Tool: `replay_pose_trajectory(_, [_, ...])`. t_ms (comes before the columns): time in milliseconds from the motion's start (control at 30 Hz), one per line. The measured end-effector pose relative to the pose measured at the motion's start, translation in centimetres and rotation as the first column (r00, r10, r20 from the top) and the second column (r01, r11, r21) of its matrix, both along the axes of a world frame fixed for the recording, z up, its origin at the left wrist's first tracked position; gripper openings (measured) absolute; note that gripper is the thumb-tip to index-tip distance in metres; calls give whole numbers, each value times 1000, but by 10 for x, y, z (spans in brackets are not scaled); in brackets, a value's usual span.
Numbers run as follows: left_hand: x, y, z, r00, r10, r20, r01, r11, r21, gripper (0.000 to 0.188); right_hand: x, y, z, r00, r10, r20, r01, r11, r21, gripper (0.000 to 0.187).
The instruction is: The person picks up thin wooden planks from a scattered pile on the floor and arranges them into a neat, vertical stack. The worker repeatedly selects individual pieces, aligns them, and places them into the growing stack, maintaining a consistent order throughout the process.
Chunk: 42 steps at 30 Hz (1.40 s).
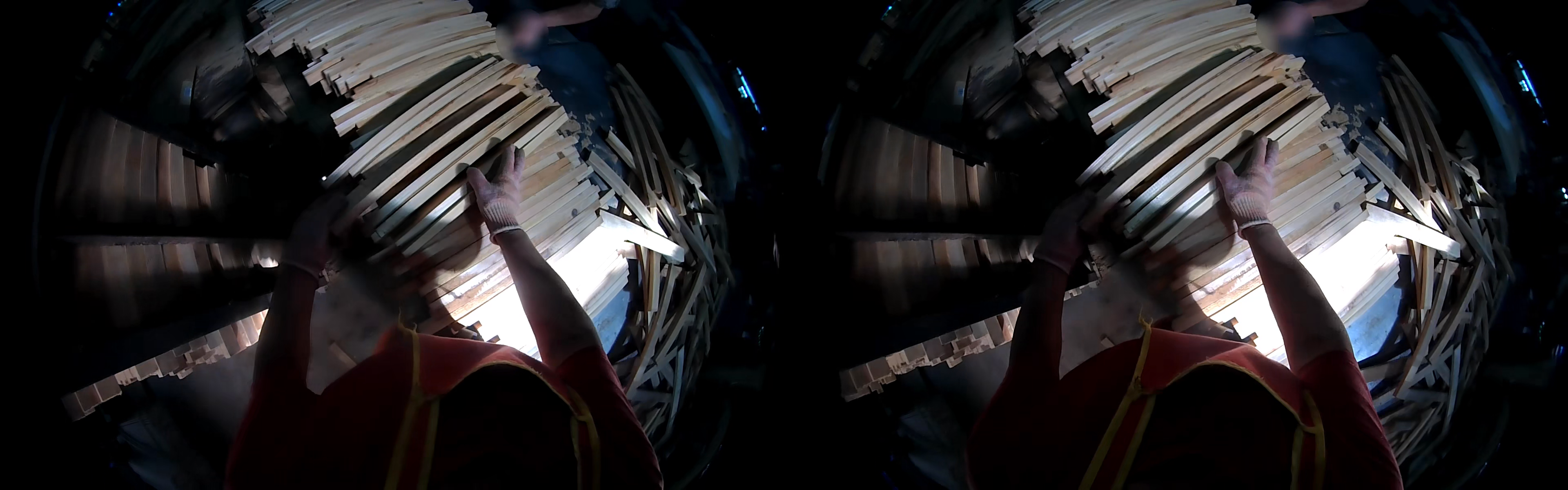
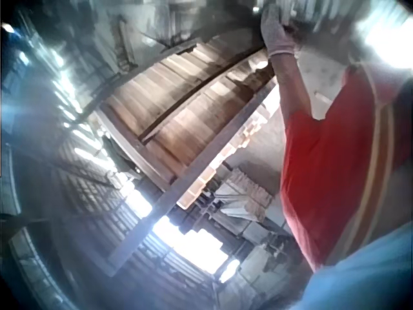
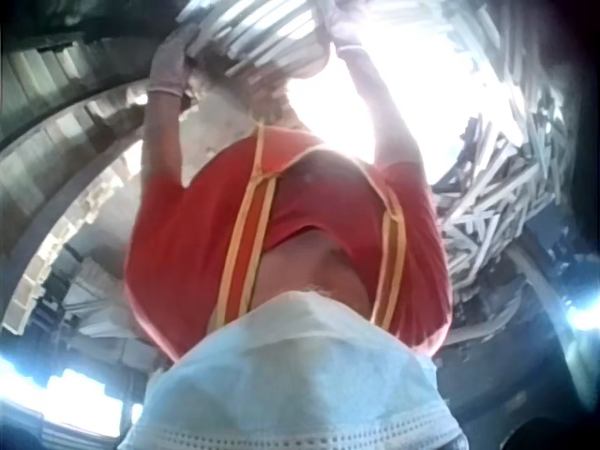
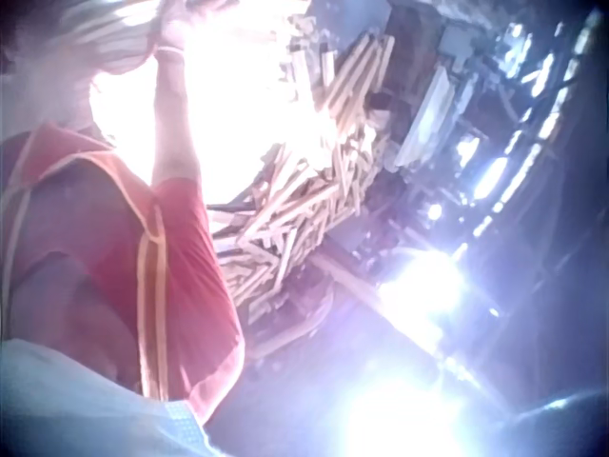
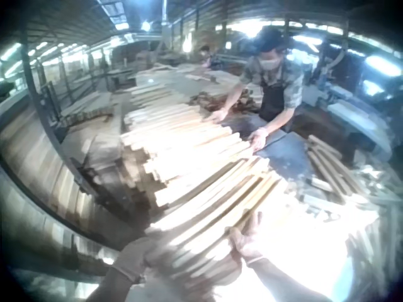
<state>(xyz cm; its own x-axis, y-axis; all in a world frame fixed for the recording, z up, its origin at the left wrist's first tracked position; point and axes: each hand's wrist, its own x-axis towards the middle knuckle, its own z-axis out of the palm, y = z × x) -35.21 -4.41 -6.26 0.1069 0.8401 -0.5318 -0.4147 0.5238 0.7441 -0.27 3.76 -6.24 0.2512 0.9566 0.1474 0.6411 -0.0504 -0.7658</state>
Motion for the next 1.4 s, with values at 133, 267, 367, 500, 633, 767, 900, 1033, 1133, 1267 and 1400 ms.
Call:
replay_pose_trajectory(133, [1,9,-21,247,435,-866,816,388,428,29,-18,-1,16,994,67,-90,-63,997,49,94])
replay_pose_trajectory(267, [26,18,38,-195,396,-897,856,516,42,20,-15,-2,19,993,110,35,-113,991,66,104])
replay_pose_trajectory(367, [41,31,59,-159,678,-717,793,520,316,40,-1,-4,-3,994,41,-104,-23,985,169,108])
replay_pose_trajectory(500, [52,91,77,-114,350,-930,651,733,197,66,1,-19,9,896,40,-442,-35,999,20,93])
replay_pose_trajectory(633, [72,121,55,-68,-70,-995,593,799,-97,65,-3,-19,29,893,96,-440,-98,995,18,84])
replay_pose_trajectory(767, [80,117,69,-42,-79,-996,680,729,-86,83,-3,-25,45,976,77,-206,-107,984,-140,85])
replay_pose_trajectory(900, [84,140,68,-68,-239,-969,626,745,-228,95,0,-18,20,963,101,-248,-105,995,0,85])
replay_pose_trajectory(1033, [84,138,49,110,-186,-976,642,763,-73,101,-5,-13,20,808,12,-589,-78,993,-88,80])
replay_pose_trajectory(1133, [87,126,40,-38,-104,-994,684,722,-102,110,-30,-13,45,951,23,-308,-85,979,-188,86])
replay_pose_trajectory(1267, [112,116,48,-219,-87,-972,694,686,-218,121,-18,-20,49,970,100,-220,-157,953,-260,87])
replay_pose_trajectory(1400, [114,134,53,-34,-141,-989,707,696,-124,114,7,-20,13,710,-118,-694,14,988,-153,91])
